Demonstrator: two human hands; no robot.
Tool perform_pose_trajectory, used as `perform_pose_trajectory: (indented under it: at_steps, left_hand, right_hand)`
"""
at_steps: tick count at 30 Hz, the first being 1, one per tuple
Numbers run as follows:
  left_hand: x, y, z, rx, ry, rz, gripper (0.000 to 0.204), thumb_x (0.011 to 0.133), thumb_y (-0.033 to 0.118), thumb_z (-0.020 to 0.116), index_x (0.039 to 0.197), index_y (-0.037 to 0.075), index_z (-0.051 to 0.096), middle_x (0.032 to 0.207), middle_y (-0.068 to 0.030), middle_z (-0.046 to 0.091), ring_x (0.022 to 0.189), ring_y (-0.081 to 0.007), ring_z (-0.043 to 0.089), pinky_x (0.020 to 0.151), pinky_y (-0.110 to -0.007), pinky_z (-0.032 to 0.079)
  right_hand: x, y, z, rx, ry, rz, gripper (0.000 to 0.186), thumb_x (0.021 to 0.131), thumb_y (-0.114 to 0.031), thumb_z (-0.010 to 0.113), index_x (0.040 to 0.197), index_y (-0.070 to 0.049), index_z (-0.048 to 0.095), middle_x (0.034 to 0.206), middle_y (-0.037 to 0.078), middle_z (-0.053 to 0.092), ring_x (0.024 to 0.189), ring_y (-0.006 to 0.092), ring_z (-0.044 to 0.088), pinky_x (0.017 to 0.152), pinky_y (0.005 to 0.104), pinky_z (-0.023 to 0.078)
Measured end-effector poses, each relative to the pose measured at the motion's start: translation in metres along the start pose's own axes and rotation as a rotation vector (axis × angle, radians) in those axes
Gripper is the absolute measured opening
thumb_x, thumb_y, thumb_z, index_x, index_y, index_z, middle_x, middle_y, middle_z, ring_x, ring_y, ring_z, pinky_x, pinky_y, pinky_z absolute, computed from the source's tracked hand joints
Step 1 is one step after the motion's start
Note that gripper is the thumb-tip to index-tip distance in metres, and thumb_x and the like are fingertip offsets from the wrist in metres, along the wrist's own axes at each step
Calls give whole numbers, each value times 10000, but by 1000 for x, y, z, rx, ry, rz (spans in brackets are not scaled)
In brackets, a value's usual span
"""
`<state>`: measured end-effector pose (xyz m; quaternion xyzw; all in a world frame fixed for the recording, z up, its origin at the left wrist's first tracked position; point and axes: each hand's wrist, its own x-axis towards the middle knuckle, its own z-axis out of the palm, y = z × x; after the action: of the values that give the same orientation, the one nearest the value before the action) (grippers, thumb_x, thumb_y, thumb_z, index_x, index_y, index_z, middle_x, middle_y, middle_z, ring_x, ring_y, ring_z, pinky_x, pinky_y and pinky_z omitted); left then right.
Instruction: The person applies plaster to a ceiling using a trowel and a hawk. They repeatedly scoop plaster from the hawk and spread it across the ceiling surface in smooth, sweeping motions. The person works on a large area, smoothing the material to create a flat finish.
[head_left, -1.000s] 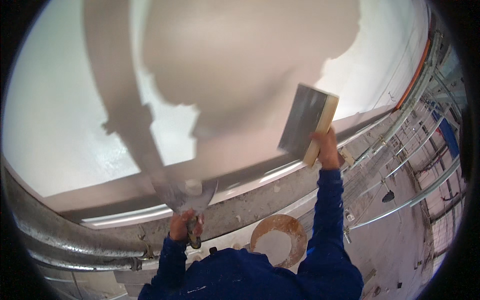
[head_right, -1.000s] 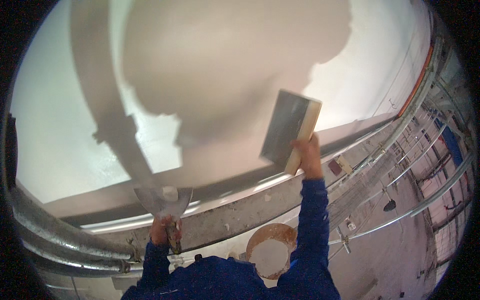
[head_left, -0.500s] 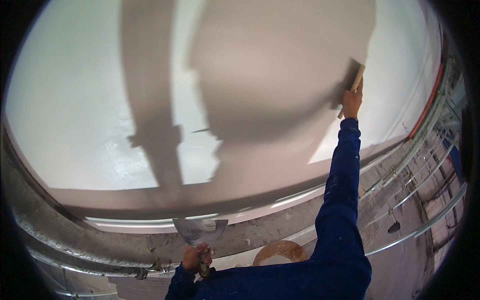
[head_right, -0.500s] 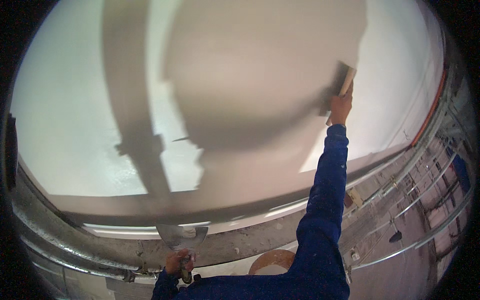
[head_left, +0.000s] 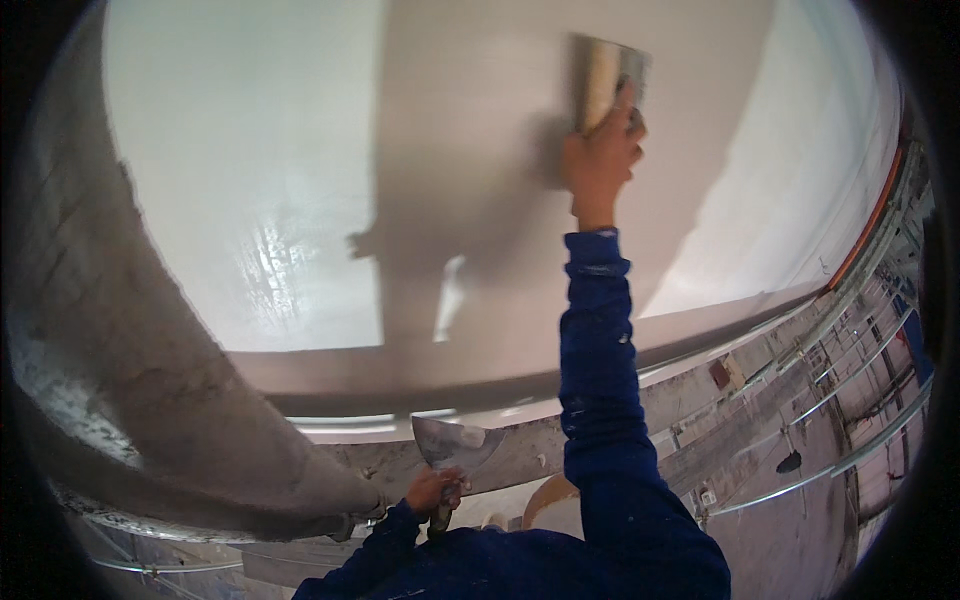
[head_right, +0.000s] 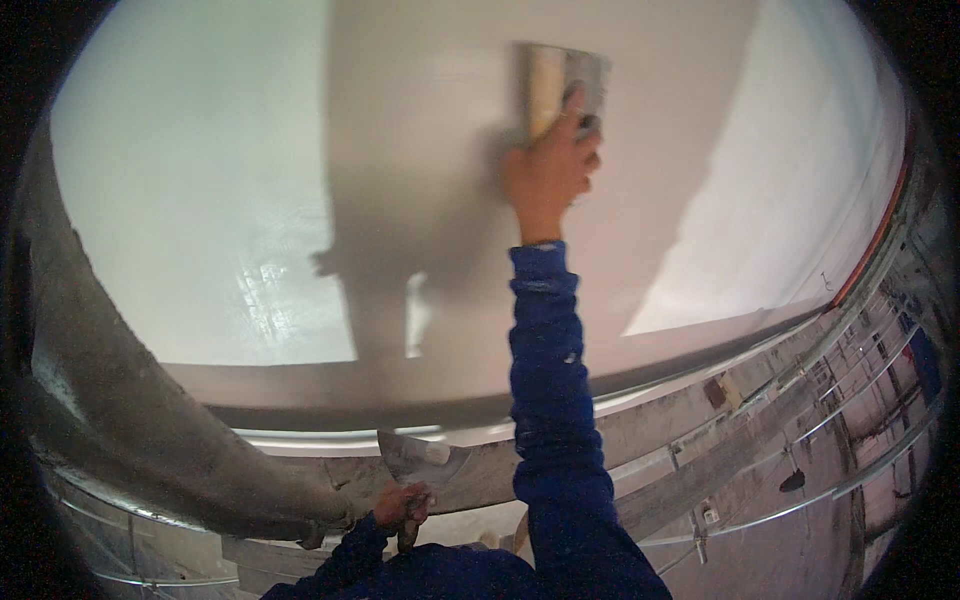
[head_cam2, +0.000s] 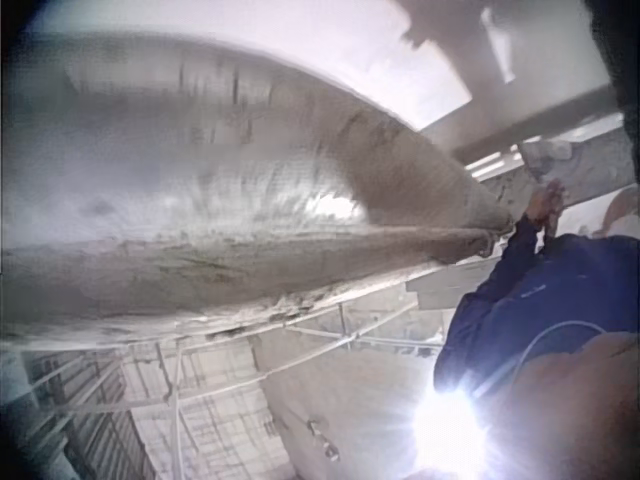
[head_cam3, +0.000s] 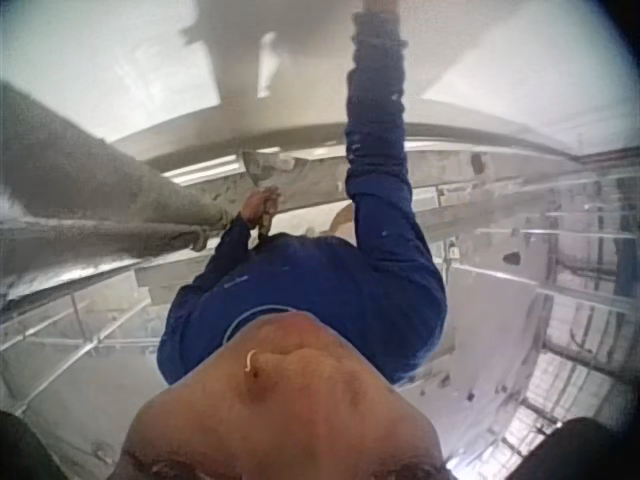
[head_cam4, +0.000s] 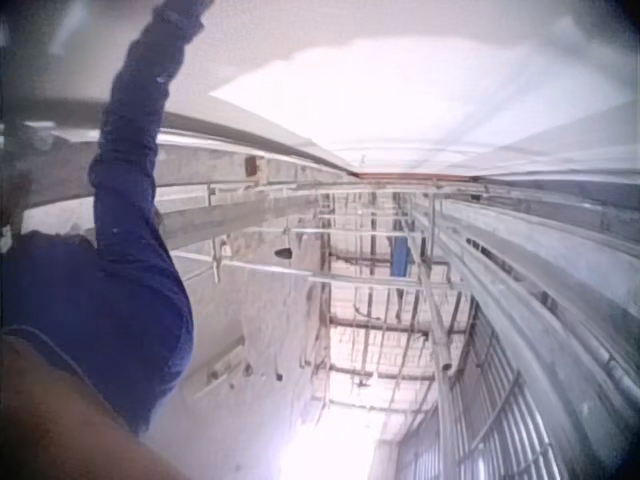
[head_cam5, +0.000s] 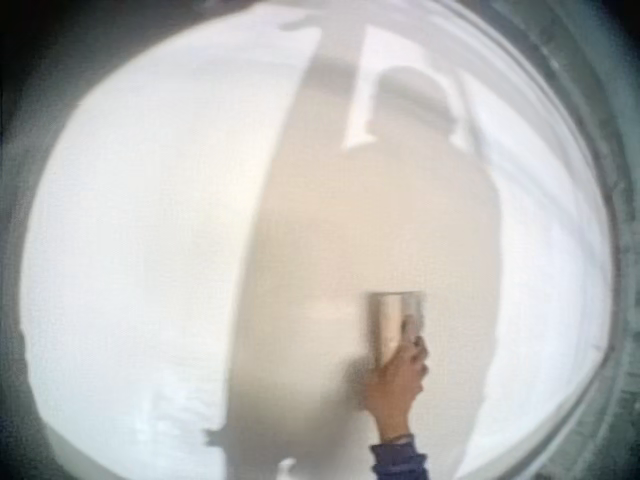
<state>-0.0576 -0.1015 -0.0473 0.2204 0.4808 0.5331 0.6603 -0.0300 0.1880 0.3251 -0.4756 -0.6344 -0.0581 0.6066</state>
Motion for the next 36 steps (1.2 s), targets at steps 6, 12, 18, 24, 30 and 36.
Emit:
perform_pose_trajectory:
  at_steps: [6,12,18,24,30,36]
  left_hand:
    - [-3,-22,-21,-236,1,-117,206,838,233,520,826,29,496,597,-86,522,429,-153,491,371,-269,386]
    - [-22,-10,-11,197,103,95,216,845,270,497,820,56,492,569,-78,500,452,-162,494,393,-277,374]
    - [-33,-11,-20,-77,-101,-12,211,866,259,445,827,56,486,554,-63,469,445,-145,463,405,-265,373]
    - [-39,-14,-12,-175,-204,68,228,849,260,478,783,41,486,650,-95,523,410,-135,457,371,-262,377]
    - [-47,20,30,-109,-299,12,335,841,360,471,747,40,505,635,-93,530,410,-156,472,360,-253,364]
    - [-23,26,71,183,-523,-9,298,832,298,505,877,4,515,618,-85,536,391,-133,462,347,-255,369]
  right_hand:
    - [-80,-106,15,66,-48,-143,808,648,-104,567,1344,-221,174,1269,243,258,1080,446,330,815,557,330]
    - [-165,-179,23,190,-137,-363,781,656,-63,541,1347,-105,177,1253,331,263,1103,478,337,809,584,309]
    - [-179,-139,-26,970,-789,-316,596,614,30,468,1201,-10,369,1060,226,483,962,368,468,798,393,393]
    - [-190,46,-119,1076,-792,445,463,616,-2,595,1069,-9,498,934,65,534,807,189,541,691,286,449]
    - [-250,166,-207,1128,-349,458,265,699,-31,552,963,-31,523,842,97,577,744,215,574,663,340,484]
    - [-323,213,-271,1327,-236,1050,331,700,-282,616,971,-97,572,919,62,591,869,235,557,763,371,441]
